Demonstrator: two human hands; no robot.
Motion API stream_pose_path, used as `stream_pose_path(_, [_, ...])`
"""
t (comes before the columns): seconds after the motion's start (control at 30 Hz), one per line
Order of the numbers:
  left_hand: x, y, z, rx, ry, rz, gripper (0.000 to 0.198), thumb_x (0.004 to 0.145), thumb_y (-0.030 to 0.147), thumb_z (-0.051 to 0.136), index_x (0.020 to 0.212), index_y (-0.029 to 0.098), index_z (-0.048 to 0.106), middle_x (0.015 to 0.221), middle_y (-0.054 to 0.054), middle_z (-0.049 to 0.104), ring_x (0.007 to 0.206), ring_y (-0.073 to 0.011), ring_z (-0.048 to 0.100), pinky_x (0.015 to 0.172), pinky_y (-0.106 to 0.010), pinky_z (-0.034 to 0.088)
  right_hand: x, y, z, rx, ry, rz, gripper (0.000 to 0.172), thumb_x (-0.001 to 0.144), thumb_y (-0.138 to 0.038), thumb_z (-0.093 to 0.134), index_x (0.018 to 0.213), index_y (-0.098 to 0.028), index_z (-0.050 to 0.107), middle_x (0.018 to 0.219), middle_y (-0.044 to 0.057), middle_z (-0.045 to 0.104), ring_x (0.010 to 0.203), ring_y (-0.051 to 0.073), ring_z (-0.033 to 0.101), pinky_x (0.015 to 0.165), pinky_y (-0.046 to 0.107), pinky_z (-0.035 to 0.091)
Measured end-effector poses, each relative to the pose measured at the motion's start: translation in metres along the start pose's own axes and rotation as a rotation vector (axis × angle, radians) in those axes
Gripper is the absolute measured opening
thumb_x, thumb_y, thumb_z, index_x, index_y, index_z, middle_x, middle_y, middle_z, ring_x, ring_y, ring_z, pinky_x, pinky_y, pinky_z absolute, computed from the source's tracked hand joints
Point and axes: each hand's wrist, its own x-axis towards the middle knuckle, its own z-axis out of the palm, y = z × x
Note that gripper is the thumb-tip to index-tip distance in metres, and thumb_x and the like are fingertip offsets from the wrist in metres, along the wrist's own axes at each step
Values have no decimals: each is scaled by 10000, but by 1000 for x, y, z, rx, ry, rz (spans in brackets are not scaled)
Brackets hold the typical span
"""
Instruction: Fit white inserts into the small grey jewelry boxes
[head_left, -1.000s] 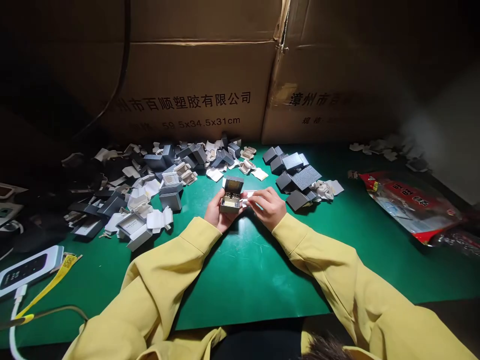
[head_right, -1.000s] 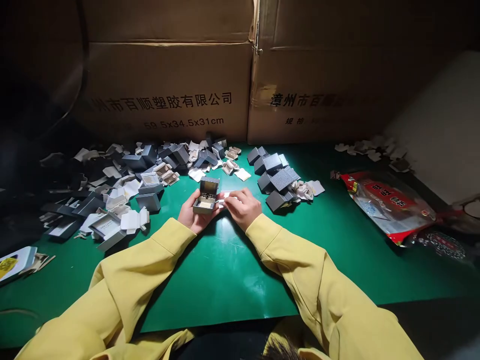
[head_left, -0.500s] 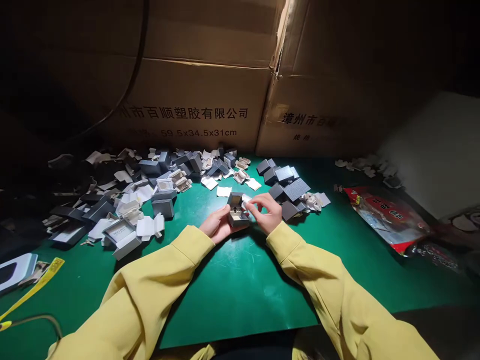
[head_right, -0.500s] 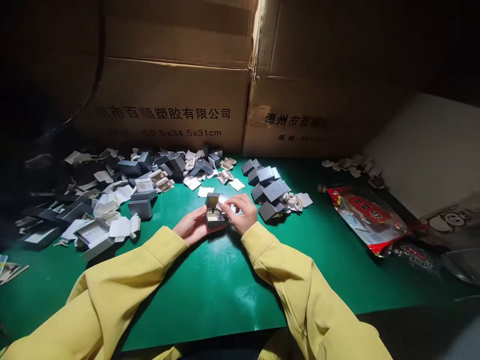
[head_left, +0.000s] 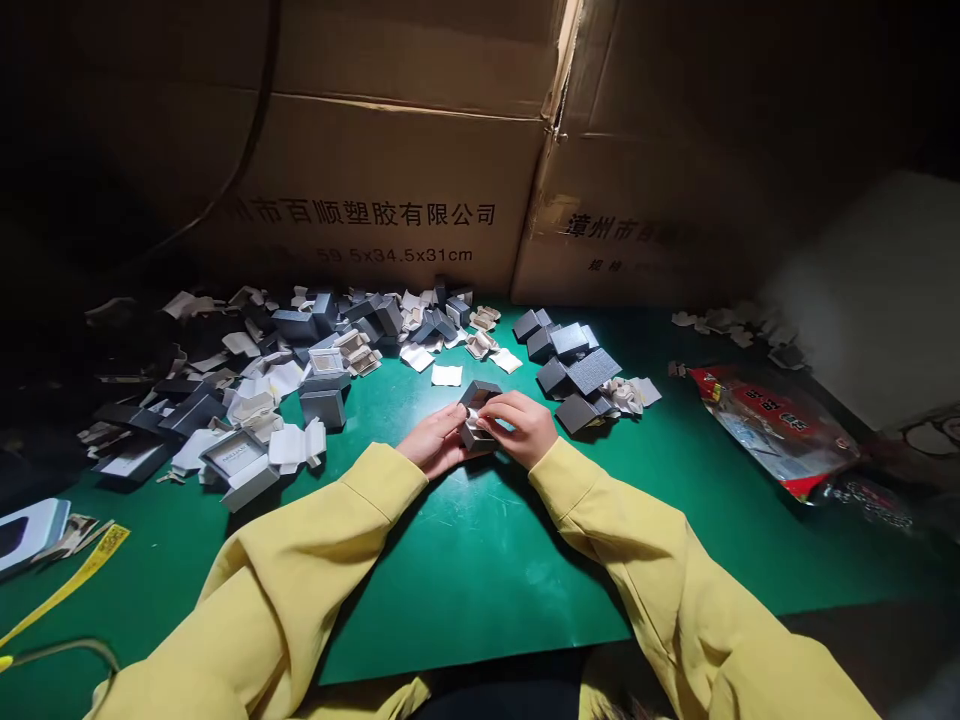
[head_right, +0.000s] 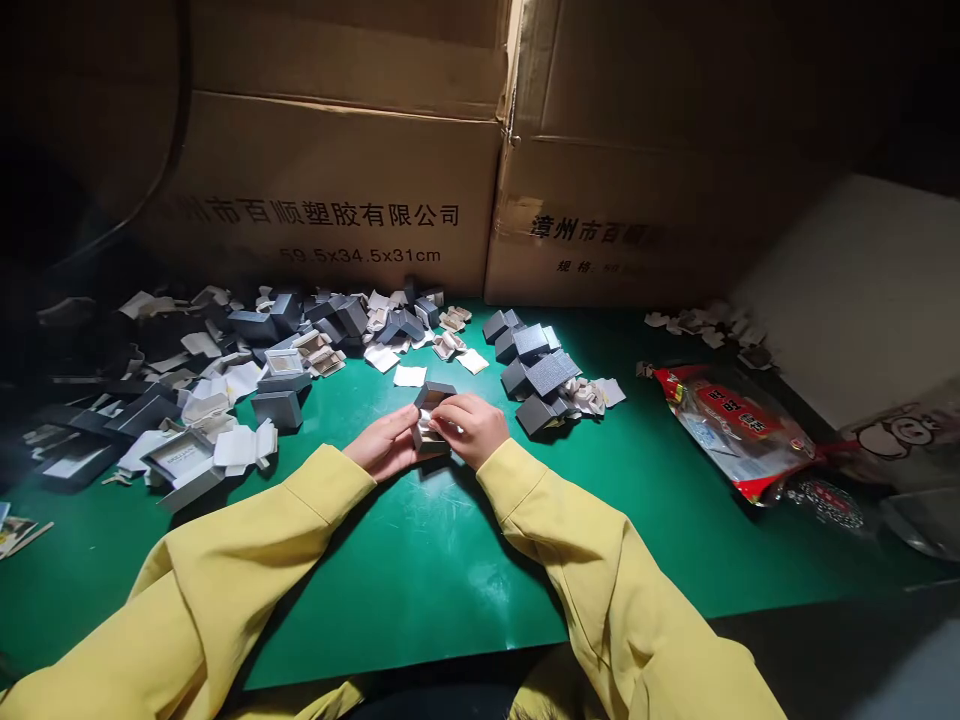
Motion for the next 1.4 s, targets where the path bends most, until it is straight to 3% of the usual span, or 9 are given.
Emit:
stream_pose_path(0.27, [6,-4,-3,-52,-25,35,115,857,228,584,900,126,615,831,-72,665,727,-159,647,689,-287,540,0,1,-7,-104,-77,-43,313,936,-341,457,811,-208,711,823,45,717,791,135,625,687,236,469])
stream_pose_path(0.6, [10,-7,-6,-41,-92,64,345,827,218,644,1155,126,590,958,-75,676,799,-137,638,745,-239,510,2,-6,-4,-483,-141,8,424,945,-456,416,733,-193,671,699,22,649,647,112,529,524,281,216])
stream_pose_path(0.83, [8,-6,-3,-28,-103,79,302,791,246,691,1059,127,616,914,-69,679,825,-140,647,759,-237,525,6,-14,-6,-500,-250,122,410,953,-401,405,735,-193,684,703,30,645,628,114,498,525,283,170])
stream_pose_path(1.07, [9,-7,-5,-37,-93,71,343,779,228,705,1085,115,599,890,-67,668,752,-117,627,670,-201,504,7,-12,-8,-485,-314,66,405,960,-412,396,780,-184,678,748,31,645,636,105,483,525,285,172])
stream_pose_path(1.23, [10,-7,-6,-27,-96,81,386,756,228,726,1104,122,597,851,-55,661,758,-127,626,697,-228,502,9,-17,-10,-503,-333,41,385,979,-379,368,821,-194,667,817,34,653,691,108,503,520,291,161])
stream_pose_path(1.4, [9,-6,-6,23,-87,76,385,764,257,719,1110,134,602,879,-58,667,776,-135,633,713,-243,505,13,-24,-16,-506,-453,97,384,973,-392,365,861,-197,677,796,39,663,627,110,507,517,285,149])
